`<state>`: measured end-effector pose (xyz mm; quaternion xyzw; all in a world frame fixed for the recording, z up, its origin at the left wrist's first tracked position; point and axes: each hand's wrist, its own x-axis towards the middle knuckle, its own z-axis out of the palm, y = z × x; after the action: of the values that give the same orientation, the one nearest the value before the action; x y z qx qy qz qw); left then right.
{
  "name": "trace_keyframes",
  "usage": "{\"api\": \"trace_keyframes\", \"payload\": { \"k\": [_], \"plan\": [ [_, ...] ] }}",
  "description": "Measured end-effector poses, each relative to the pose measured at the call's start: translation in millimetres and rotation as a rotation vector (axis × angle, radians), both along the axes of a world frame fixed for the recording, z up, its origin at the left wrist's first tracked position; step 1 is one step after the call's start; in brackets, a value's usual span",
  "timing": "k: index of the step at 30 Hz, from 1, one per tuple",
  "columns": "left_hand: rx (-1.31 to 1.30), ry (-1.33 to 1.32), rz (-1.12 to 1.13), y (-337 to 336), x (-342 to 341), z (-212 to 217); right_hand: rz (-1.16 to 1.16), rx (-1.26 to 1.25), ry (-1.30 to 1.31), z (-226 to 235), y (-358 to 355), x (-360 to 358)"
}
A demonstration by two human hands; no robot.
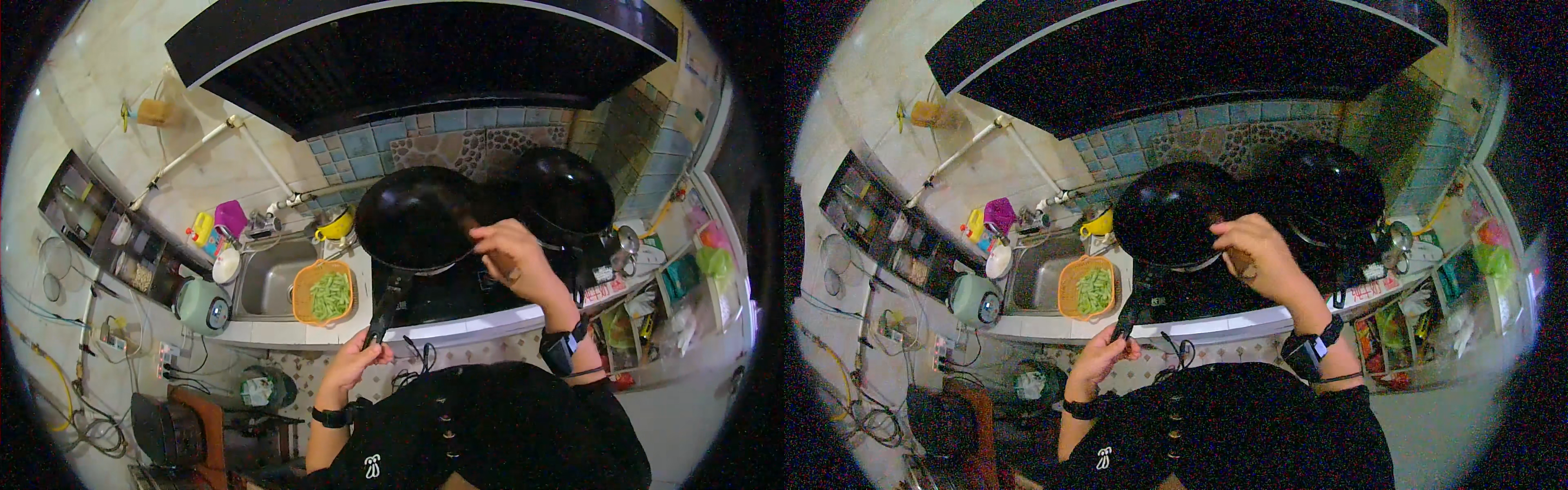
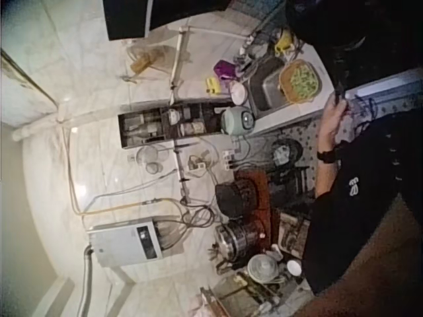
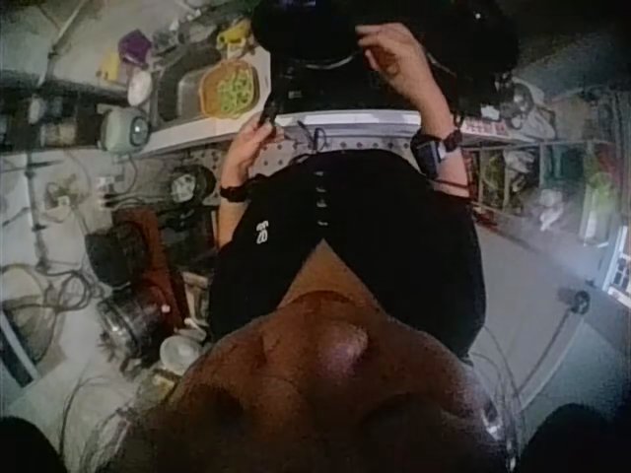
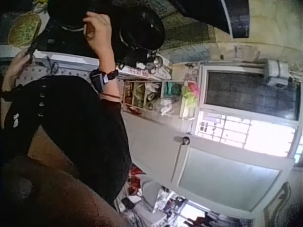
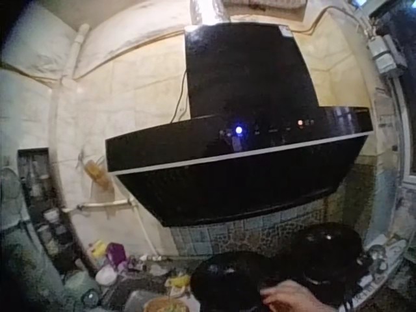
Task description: Wash green beans in a colander under a kitchen faucet and prepare to cook.
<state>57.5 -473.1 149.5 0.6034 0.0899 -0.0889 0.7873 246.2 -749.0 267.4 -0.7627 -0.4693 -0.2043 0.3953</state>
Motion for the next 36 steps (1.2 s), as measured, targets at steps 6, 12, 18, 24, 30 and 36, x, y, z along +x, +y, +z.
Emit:
{"api": "trace_keyframes", "payload": {
  "k": [6, 12, 18, 24, 30, 36],
  "plan": [
    [0.072, -0.065, -0.093, -0.2, -4.3, -0.6, 0.248, -0.165, 0.127, 21.2, -26.0, -38.6],
    [0.076, -0.135, -0.276, 0.5, 0.8, 2.4, 0.172, -0.296, 0.099, 68.3, -41.3, -62.5],
    [0.120, -0.138, -0.319, 0.9, 1.9, 3.4, 0.109, -0.203, 0.046, -1.5, 1.4, -15.5],
    [0.105, -0.092, -0.273, 9.3, -10.1, 3.5, 0.261, -0.140, 0.190, 28.0, -47.8, -31.6],
    [0.067, -0.090, -0.244, 9.5, -10.3, 6.0, 0.165, -0.254, 0.142, 44.8, -44.9, -50.2],
    [0.021, -0.079, -0.218, 6.6, -11.9, 4.2, 0.115, -0.156, 0.126, -25.3, -9.3, -17.5]
  ]
}}
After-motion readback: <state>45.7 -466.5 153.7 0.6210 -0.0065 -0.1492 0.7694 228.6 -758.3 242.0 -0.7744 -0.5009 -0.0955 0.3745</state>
